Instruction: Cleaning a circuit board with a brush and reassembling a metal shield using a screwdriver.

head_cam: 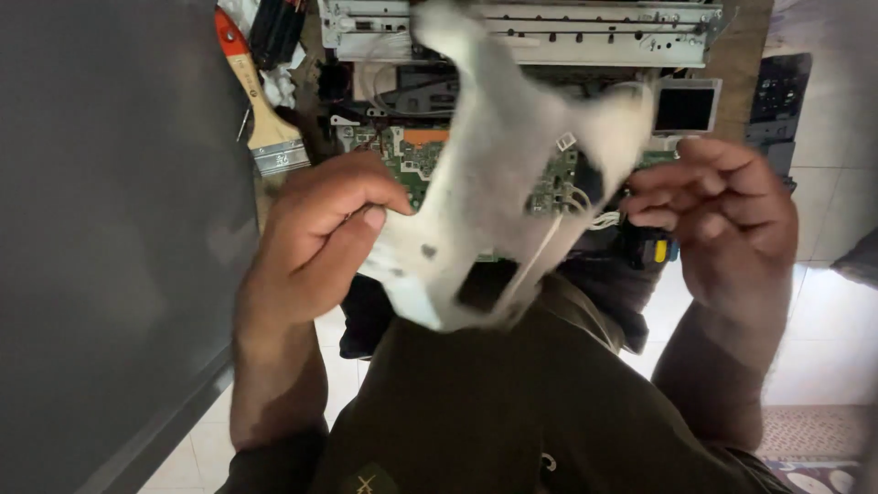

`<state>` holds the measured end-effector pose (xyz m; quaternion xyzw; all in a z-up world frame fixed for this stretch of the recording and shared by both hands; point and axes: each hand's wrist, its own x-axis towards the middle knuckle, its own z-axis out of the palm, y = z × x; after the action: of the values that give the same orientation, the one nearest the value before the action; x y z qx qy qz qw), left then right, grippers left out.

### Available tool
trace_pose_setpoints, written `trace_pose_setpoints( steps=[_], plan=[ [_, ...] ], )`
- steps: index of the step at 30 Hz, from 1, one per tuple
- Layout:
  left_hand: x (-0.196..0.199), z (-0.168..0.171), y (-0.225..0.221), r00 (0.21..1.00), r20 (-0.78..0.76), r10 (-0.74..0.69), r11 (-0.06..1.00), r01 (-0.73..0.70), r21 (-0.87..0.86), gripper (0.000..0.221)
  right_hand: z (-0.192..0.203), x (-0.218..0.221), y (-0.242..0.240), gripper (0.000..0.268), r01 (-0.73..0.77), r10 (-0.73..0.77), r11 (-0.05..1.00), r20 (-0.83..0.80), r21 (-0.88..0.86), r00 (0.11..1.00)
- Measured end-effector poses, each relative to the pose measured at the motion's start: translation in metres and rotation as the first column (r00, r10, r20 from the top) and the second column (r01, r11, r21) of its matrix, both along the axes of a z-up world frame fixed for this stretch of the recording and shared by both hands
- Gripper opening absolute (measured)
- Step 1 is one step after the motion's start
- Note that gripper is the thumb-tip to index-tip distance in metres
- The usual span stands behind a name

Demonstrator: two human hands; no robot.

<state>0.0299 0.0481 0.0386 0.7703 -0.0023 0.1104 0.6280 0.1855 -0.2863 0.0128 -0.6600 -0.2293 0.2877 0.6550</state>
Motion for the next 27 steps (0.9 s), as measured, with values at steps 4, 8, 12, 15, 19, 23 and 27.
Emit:
trace_pose_setpoints(
  steps=[4,8,12,15,19,23,27],
  plan=[
    [0.022,-0.011,0.008,0.96,-0.051,-0.277,0.954,0.281,0.104,0.022,-0.003,0.001,0.006,0.065,-0.03,0.029,1.0,-0.053,-0.009,0.998],
    [0.038,-0.032,0.012,0.907,-0.147,-0.394,0.914,0.403,0.039,0.02,0.021,-0.014,0.032,0.039,-0.059,0.056,0.959,-0.018,-0.277,0.998],
    [0.042,-0.029,0.018,0.901,-0.165,-0.402,0.901,0.421,0.102,0.023,-0.004,-0.023,0.02,0.029,-0.059,0.021,0.974,-0.174,-0.217,0.985],
    [0.038,-0.024,0.02,0.902,-0.262,-0.343,0.92,0.379,0.1,0.022,-0.011,-0.032,0.019,0.019,-0.119,0.072,0.977,-0.25,-0.178,0.965],
    [0.034,-0.017,0.02,0.947,-0.266,-0.183,0.953,0.237,0.187,0.021,-0.01,-0.042,0.023,0.016,-0.054,0.007,0.99,-0.338,-0.128,0.941],
    [0.025,-0.014,0.018,0.97,-0.239,-0.032,0.962,0.095,0.256,0.027,-0.008,-0.039,0.026,0.007,-0.109,0.096,0.993,-0.221,-0.043,0.97],
    [0.015,0.001,0.005,0.948,-0.289,0.132,0.934,-0.022,0.357,0.041,-0.01,-0.038,0.024,0.008,-0.07,0.062,0.997,-0.222,-0.03,0.973]
  ],
)
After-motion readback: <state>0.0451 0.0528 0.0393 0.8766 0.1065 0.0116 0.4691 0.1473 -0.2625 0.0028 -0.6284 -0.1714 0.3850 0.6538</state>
